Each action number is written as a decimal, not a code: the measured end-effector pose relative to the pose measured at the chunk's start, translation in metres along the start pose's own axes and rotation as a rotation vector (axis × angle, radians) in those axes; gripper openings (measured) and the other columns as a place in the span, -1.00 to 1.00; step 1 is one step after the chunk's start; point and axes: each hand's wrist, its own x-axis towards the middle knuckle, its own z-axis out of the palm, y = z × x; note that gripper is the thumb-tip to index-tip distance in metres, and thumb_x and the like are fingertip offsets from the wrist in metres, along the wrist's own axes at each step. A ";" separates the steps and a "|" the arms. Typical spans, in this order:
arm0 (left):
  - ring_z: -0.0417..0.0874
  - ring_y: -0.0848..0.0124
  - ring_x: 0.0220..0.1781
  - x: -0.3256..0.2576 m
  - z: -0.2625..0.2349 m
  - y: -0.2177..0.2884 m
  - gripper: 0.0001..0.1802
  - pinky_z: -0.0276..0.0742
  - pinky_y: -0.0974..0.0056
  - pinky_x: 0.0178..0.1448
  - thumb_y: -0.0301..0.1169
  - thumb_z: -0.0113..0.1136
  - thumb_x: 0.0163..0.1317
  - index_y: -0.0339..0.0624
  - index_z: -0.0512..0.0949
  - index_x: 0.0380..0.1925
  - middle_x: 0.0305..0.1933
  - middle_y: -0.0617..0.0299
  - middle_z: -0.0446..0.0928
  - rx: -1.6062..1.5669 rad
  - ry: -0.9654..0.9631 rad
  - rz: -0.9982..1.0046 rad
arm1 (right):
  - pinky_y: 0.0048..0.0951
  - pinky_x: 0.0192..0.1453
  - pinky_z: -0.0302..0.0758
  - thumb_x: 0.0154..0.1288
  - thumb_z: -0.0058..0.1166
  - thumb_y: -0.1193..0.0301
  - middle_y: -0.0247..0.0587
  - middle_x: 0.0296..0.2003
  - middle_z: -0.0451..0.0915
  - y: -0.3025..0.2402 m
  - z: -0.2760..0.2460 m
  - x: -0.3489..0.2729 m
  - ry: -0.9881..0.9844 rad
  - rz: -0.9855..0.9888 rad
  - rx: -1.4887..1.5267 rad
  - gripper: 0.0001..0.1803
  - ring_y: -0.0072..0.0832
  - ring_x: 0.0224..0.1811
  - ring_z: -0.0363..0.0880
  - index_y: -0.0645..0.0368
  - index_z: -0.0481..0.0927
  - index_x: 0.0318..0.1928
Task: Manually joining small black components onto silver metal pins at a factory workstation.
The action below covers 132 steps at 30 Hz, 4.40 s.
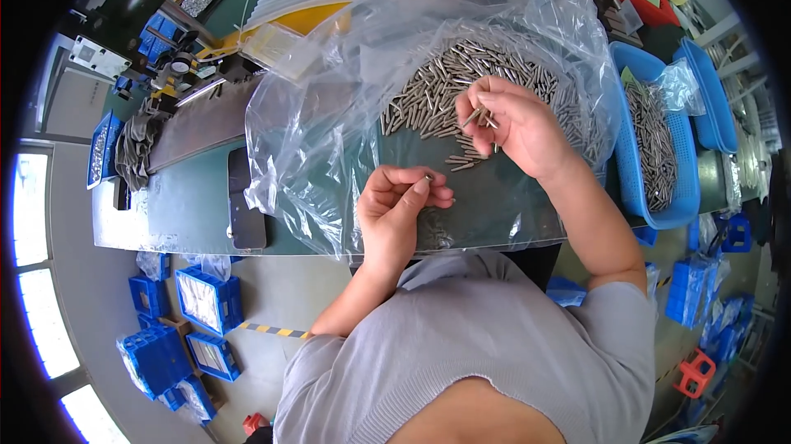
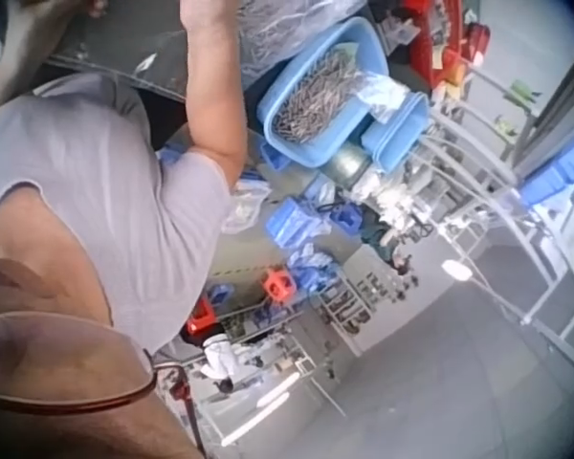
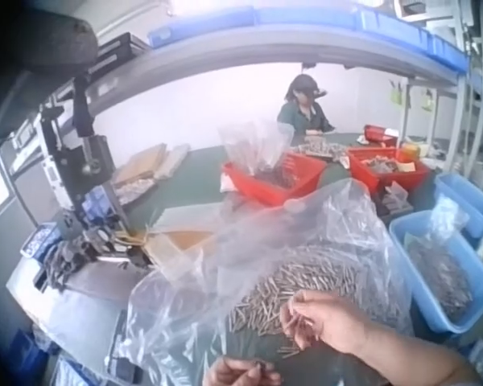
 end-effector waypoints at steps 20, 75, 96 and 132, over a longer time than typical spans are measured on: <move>0.65 0.28 -0.28 0.000 0.000 0.002 -0.93 0.65 0.22 -0.17 -0.62 -0.01 0.28 -0.39 0.40 -0.25 -0.22 -0.06 0.56 -0.022 0.005 -0.010 | -0.35 -0.50 0.47 0.07 0.15 0.45 -0.27 -0.47 0.51 0.034 0.013 0.016 -0.059 -0.679 -1.589 -0.88 -0.32 -0.53 0.55 0.14 0.47 -0.41; 0.65 0.28 -0.27 0.000 -0.002 0.003 -0.94 0.64 0.23 -0.17 -0.63 -0.02 0.28 -0.37 0.41 -0.26 -0.20 -0.08 0.55 -0.030 0.005 -0.005 | -0.63 -0.45 0.29 0.23 -0.01 0.46 -0.41 -0.49 0.46 0.011 0.007 -0.001 -0.137 -0.155 -0.744 -0.93 -0.72 -0.47 0.37 0.18 0.46 -0.36; 0.66 0.26 -0.27 0.001 -0.001 0.001 -0.94 0.66 0.23 -0.16 -0.64 -0.02 0.28 -0.42 0.40 -0.26 -0.27 -0.05 0.56 0.013 0.013 0.000 | -0.61 -0.31 0.37 0.15 0.16 0.52 -0.41 -0.48 0.47 0.025 0.016 -0.006 -0.204 -0.150 -0.669 -0.93 -0.70 -0.41 0.43 0.23 0.54 -0.39; 0.65 0.29 -0.27 0.001 0.000 0.003 -0.94 0.64 0.23 -0.17 -0.63 -0.02 0.28 -0.35 0.41 -0.27 -0.21 -0.04 0.55 -0.016 0.002 -0.008 | -0.32 -0.35 0.46 0.12 0.11 0.44 -0.19 -0.48 0.56 0.017 -0.004 -0.004 -0.131 -0.435 -1.340 -0.91 -0.27 -0.43 0.56 0.18 0.51 -0.38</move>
